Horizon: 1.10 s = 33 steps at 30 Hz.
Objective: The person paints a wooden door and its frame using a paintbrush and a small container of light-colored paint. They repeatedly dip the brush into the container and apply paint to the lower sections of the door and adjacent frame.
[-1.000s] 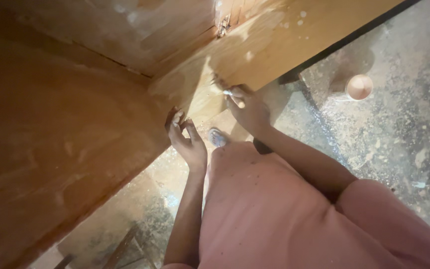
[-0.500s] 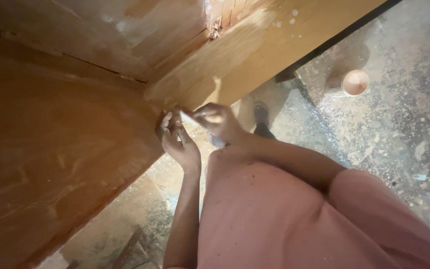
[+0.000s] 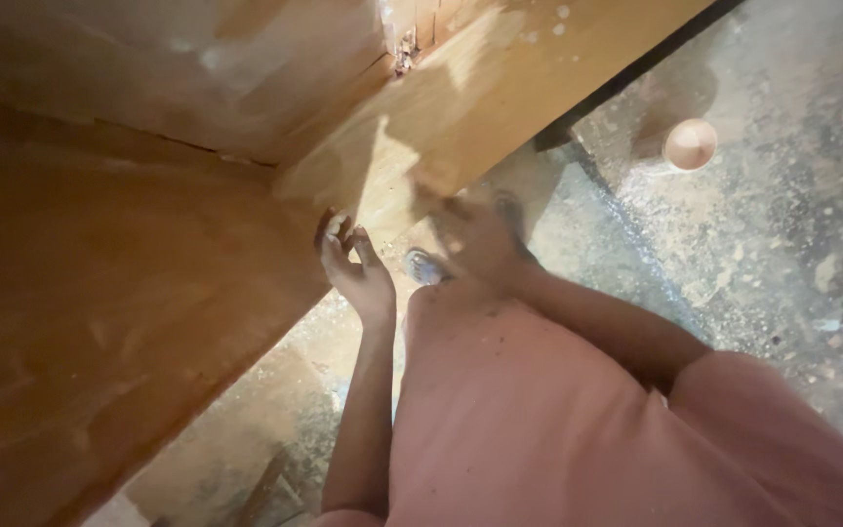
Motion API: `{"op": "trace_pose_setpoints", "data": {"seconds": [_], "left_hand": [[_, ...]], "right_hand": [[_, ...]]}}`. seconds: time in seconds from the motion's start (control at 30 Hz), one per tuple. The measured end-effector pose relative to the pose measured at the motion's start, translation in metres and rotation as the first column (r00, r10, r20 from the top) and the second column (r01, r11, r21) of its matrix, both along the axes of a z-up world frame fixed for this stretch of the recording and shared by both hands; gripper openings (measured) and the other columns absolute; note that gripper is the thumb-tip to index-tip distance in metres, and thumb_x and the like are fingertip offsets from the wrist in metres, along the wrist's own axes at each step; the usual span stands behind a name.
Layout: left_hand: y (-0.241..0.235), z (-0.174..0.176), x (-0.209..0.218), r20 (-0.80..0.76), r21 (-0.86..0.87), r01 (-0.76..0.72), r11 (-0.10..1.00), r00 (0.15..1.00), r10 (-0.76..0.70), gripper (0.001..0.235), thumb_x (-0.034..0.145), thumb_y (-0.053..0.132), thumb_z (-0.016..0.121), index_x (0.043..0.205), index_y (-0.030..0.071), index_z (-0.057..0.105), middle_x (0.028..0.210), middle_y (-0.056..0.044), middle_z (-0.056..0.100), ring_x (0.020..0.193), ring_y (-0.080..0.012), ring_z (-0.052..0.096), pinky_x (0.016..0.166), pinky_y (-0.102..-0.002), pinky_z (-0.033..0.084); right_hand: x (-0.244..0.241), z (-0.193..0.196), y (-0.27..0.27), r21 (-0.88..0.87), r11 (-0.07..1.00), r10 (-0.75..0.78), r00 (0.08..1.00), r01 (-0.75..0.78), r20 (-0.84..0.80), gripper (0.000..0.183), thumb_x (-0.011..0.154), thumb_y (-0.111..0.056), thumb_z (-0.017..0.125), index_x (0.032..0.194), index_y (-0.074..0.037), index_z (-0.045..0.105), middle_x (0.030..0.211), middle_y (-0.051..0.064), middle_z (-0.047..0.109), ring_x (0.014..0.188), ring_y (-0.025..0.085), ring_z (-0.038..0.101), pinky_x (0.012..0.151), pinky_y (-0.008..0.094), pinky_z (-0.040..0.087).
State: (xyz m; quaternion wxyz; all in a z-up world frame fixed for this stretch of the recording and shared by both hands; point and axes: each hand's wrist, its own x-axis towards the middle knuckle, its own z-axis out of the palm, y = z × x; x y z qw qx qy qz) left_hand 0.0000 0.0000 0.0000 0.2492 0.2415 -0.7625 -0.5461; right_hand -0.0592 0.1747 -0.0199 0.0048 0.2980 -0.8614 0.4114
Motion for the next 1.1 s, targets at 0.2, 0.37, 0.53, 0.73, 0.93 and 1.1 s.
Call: {"op": "trace_pose_setpoints", "data": {"seconds": [0.2,0.37,0.53,0.73,0.93,1.1], "left_hand": [[-0.004,0.004,0.002,0.036,-0.015,0.016,1.000,0.999,-0.015,0.034,0.101,0.002,0.052,0.132,-0.011,0.057,0.144,-0.022,0.054,0.123,-0.0326,0.064,0.103,-0.041,0.056],[-0.007,0.009,0.001,0.048,0.017,-0.013,1.000,0.999,0.012,0.032,0.102,0.004,0.055,0.129,-0.013,0.057,0.144,-0.024,0.052,0.124,-0.0347,0.064,0.104,-0.041,0.055],[-0.014,0.007,0.003,-0.001,0.046,0.004,0.999,1.000,-0.004,0.035,0.104,0.008,0.055,0.132,-0.013,0.054,0.145,-0.025,0.050,0.127,-0.0359,0.062,0.107,-0.041,0.053],[-0.013,0.002,-0.005,0.036,0.046,-0.019,0.999,0.999,0.018,0.038,0.104,0.011,0.056,0.134,-0.012,0.054,0.138,-0.025,0.057,0.123,-0.0348,0.064,0.105,-0.040,0.053],[-0.006,-0.007,-0.007,0.062,-0.008,0.025,1.000,0.998,-0.024,0.035,0.104,0.010,0.058,0.132,-0.011,0.057,0.134,-0.025,0.059,0.121,-0.0339,0.065,0.102,-0.040,0.054],[0.004,-0.026,-0.012,0.143,0.012,0.026,1.000,0.989,-0.027,0.033,0.102,0.011,0.060,0.130,-0.007,0.057,0.131,-0.021,0.061,0.117,-0.0305,0.066,0.093,-0.039,0.055]], "right_hand": [[0.025,-0.014,-0.029,-0.322,0.906,0.346,0.919,-0.274,0.192,0.025,0.097,-0.015,0.065,0.121,-0.008,0.069,0.122,0.013,0.069,0.105,0.029,0.072,0.089,0.036,0.060],[0.011,-0.014,-0.012,-0.231,0.972,0.049,0.934,0.037,0.355,0.022,0.094,-0.018,0.073,0.114,-0.010,0.075,0.113,0.010,0.073,0.099,0.029,0.073,0.085,0.038,0.059],[0.001,-0.002,0.020,0.047,0.958,-0.273,0.951,0.282,-0.143,0.017,0.093,-0.017,0.074,0.109,-0.014,0.075,0.114,0.008,0.073,0.107,0.034,0.067,0.093,0.046,0.055],[0.010,0.004,0.003,0.127,0.989,-0.101,0.983,0.081,0.154,0.034,0.102,-0.015,0.066,0.137,-0.014,0.065,0.118,0.015,0.070,0.099,0.036,0.068,0.088,0.048,0.055],[0.010,-0.008,-0.019,-0.142,0.989,0.065,0.992,-0.048,0.112,0.030,0.093,-0.017,0.074,0.122,-0.011,0.072,0.118,0.017,0.071,0.095,0.036,0.071,0.083,0.041,0.059],[-0.034,-0.009,0.035,-0.190,0.939,-0.242,0.944,0.286,0.224,0.020,0.092,-0.013,0.075,0.111,-0.007,0.074,0.111,0.013,0.076,0.097,0.033,0.075,0.082,0.041,0.058]]}}
